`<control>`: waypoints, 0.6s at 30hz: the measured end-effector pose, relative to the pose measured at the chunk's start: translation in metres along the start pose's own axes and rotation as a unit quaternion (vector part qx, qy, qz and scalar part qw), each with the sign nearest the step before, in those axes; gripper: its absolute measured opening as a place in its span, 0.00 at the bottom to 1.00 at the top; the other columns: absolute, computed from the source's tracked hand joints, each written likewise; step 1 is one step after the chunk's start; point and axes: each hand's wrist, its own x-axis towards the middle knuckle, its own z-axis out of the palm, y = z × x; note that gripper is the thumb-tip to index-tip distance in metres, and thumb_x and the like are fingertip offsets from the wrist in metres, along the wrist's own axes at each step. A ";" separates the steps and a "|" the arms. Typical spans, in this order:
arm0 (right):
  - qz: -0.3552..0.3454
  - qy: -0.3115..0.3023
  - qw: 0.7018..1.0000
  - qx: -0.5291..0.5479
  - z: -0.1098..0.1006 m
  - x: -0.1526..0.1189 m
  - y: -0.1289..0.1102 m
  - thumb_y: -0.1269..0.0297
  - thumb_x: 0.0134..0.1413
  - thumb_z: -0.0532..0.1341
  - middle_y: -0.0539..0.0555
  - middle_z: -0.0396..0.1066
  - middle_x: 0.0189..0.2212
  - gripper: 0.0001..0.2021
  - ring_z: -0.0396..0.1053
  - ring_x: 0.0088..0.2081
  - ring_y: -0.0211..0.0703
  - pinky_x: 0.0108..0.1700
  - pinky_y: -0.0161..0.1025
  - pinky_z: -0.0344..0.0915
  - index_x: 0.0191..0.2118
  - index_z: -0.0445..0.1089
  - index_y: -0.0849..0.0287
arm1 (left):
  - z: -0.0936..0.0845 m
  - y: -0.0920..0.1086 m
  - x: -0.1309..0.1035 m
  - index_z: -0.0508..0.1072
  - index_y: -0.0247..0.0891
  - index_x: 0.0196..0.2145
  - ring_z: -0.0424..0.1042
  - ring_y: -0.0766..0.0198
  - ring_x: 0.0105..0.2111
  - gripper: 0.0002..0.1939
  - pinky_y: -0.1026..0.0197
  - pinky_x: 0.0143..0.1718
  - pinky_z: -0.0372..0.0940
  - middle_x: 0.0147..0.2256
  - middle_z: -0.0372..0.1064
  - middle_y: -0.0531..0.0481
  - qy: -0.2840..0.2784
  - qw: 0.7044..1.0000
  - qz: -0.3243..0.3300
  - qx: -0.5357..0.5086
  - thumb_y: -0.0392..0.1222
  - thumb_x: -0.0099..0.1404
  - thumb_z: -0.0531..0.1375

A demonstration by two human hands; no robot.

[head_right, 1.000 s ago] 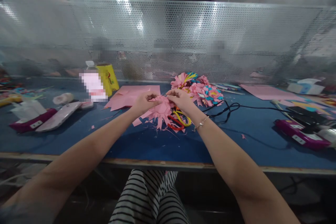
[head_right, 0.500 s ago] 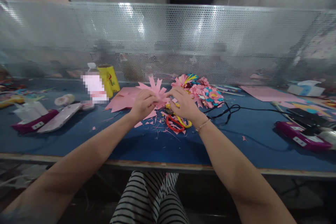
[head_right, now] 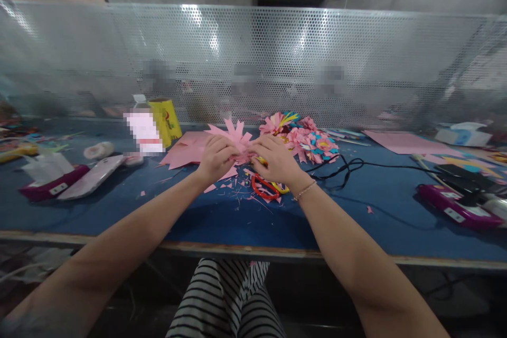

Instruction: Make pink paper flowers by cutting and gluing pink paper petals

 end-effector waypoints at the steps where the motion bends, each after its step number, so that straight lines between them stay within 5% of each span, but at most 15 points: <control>1: 0.000 -0.001 1.000 0.000 0.000 0.000 -0.001 0.70 0.46 0.53 0.55 0.65 0.36 0.10 0.59 0.40 0.44 0.44 0.45 0.57 0.37 0.65 0.58 | 0.000 0.000 0.000 0.68 0.41 0.26 0.59 0.65 0.33 0.07 0.58 0.38 0.52 0.27 0.64 0.51 0.000 1.000 -0.003 0.000 0.33 0.55 0.53; 11: -0.015 -0.017 0.999 -0.035 0.004 0.001 -0.002 0.69 0.47 0.52 0.58 0.63 0.36 0.11 0.58 0.41 0.46 0.44 0.45 0.58 0.39 0.63 0.61 | -0.001 0.001 0.000 0.68 0.41 0.26 0.60 0.64 0.33 0.06 0.58 0.37 0.52 0.26 0.65 0.52 -0.013 1.000 0.004 0.024 0.35 0.56 0.52; 18: -0.018 -0.019 0.999 -0.033 0.001 0.002 -0.003 0.70 0.47 0.52 0.58 0.62 0.36 0.11 0.58 0.40 0.45 0.44 0.43 0.58 0.39 0.62 0.61 | -0.002 0.000 0.002 0.65 0.39 0.25 0.59 0.65 0.31 0.05 0.59 0.34 0.53 0.26 0.66 0.52 0.039 0.998 0.046 0.033 0.31 0.52 0.54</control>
